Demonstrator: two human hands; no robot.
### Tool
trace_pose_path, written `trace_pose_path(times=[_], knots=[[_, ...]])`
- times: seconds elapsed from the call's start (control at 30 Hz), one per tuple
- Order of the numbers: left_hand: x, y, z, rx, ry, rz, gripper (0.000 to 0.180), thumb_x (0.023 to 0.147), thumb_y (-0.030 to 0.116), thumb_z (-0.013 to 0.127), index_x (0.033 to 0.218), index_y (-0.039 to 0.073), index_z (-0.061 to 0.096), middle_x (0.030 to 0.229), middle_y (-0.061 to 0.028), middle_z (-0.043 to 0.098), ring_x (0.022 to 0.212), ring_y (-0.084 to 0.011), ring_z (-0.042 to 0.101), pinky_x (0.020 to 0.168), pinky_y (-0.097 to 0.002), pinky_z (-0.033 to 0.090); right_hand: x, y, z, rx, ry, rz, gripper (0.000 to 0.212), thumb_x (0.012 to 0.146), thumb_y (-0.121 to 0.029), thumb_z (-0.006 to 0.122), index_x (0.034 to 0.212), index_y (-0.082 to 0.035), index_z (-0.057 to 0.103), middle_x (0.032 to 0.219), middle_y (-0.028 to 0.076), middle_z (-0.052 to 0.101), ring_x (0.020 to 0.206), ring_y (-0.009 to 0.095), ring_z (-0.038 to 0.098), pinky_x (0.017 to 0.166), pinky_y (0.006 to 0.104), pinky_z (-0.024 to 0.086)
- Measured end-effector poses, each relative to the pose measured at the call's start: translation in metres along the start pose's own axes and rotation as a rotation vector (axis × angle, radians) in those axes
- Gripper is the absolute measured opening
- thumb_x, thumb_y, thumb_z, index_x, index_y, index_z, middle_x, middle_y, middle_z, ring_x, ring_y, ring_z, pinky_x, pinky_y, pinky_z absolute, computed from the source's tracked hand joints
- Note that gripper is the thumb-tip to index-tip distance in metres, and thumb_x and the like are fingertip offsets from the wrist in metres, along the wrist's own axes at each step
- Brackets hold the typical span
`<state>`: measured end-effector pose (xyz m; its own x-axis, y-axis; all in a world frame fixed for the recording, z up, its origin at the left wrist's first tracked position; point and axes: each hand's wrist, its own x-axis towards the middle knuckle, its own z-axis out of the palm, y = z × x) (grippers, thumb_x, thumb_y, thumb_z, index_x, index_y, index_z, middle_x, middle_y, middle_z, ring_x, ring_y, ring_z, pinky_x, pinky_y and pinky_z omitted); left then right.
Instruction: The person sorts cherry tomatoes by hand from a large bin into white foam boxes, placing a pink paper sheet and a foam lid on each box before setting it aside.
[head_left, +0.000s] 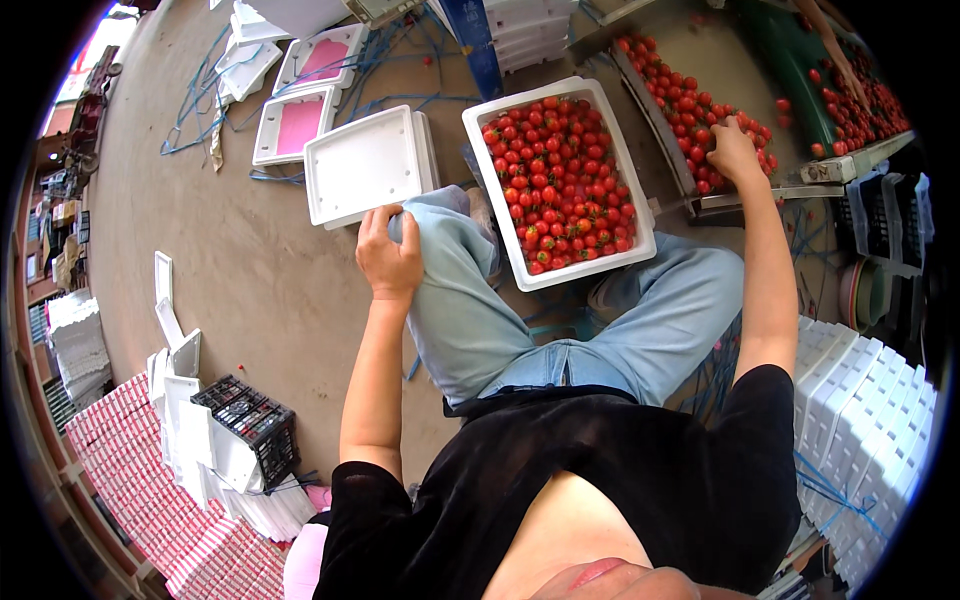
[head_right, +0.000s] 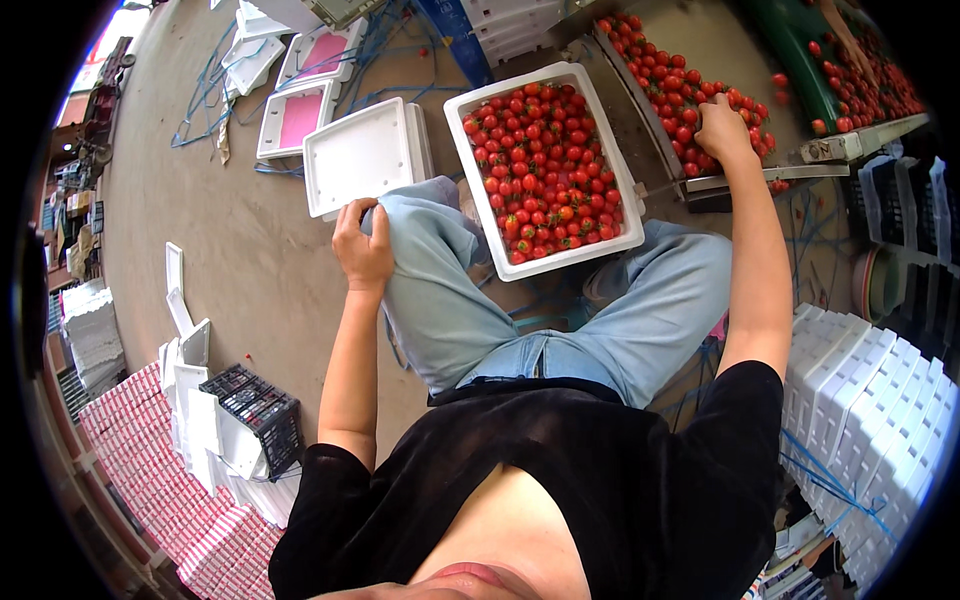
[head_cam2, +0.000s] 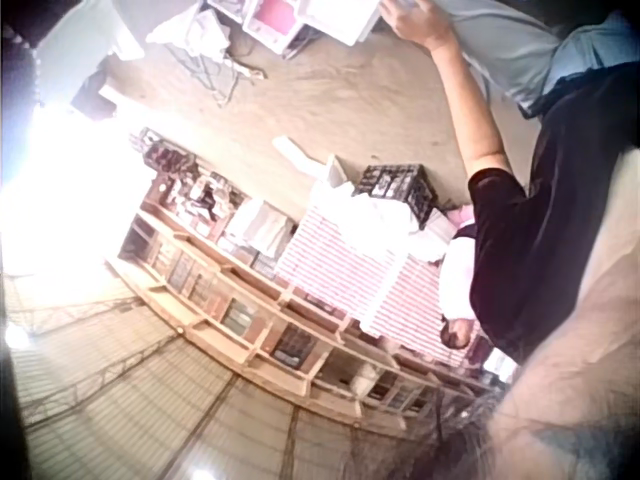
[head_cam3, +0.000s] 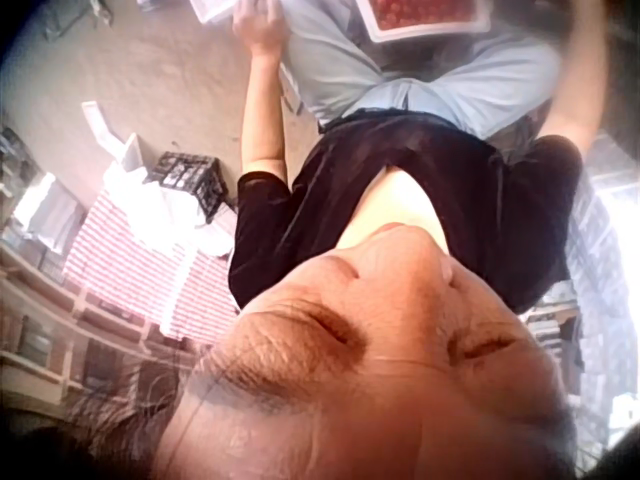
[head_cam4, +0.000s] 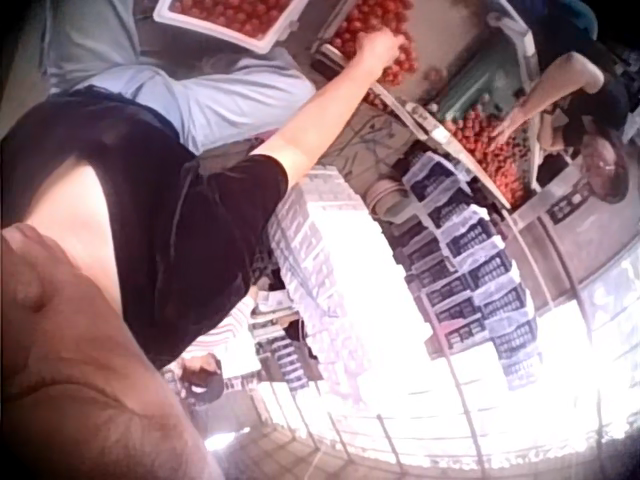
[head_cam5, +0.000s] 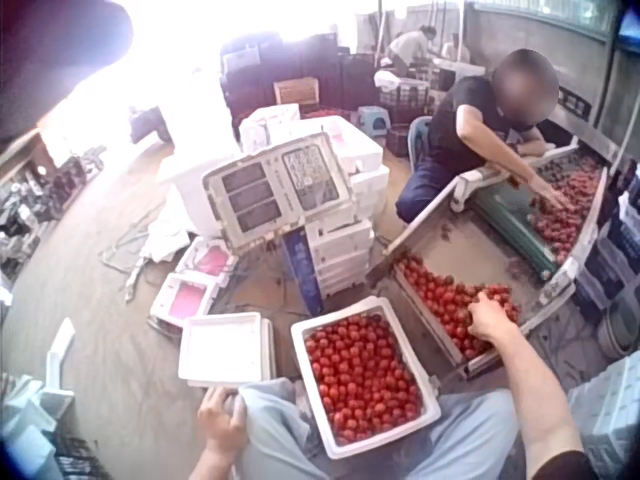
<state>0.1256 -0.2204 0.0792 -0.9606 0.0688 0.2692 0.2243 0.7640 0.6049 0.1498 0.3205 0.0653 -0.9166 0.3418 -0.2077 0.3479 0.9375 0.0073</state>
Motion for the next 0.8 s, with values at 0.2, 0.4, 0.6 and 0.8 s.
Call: trace_pose_path(times=[0.2,0.4,0.6,0.8], knots=[[0.0,0.002,-0.003,-0.008,0.001,-0.018,0.024,0.089,0.021,0.061,0.095,-0.001,0.068,0.095,-0.017,0.069,0.088,-0.0337,0.066,0.082,-0.0393,0.052,-0.008,0.018,-0.004,0.193,0.062,-0.039,0.021,0.075,-0.012,0.072,0.092,-0.003,0.067,0.104,0.015,0.062,0.094,0.035,0.063,0.084,0.0415,0.051],[0.001,-0.006,0.002,-0.002,0.0,-0.01,0.025,0.087,0.026,0.061,0.094,0.003,0.069,0.097,-0.015,0.068,0.089,-0.036,0.065,0.08,-0.0435,0.052,-0.021,0.039,-0.006,0.584,0.301,-0.097,0.021,0.084,-0.014,0.074,0.101,-0.003,0.07,0.105,0.01,0.064,0.093,0.021,0.065,0.084,0.0316,0.051],[0.0,-0.006,0.001,0.033,0.001,-0.005,0.024,0.088,0.023,0.062,0.094,0.001,0.069,0.096,-0.0155,0.069,0.089,-0.0334,0.066,0.082,-0.0403,0.052,-0.057,-0.041,-0.04,1.076,0.124,-0.323,0.014,0.09,-0.007,0.07,0.103,-0.003,0.068,0.115,0.001,0.058,0.095,0.009,0.06,0.078,0.0219,0.051],[0.002,0.001,0.003,0.049,-0.007,-0.01,0.023,0.088,0.022,0.062,0.094,0.001,0.069,0.095,-0.0148,0.069,0.088,-0.0314,0.067,0.082,-0.0384,0.052,-0.08,-0.129,-0.019,1.024,-0.23,-0.426,0.047,0.087,0.0,0.068,0.132,-0.012,0.061,0.141,0.006,0.047,0.09,0.012,0.059,0.081,0.0249,0.052]])
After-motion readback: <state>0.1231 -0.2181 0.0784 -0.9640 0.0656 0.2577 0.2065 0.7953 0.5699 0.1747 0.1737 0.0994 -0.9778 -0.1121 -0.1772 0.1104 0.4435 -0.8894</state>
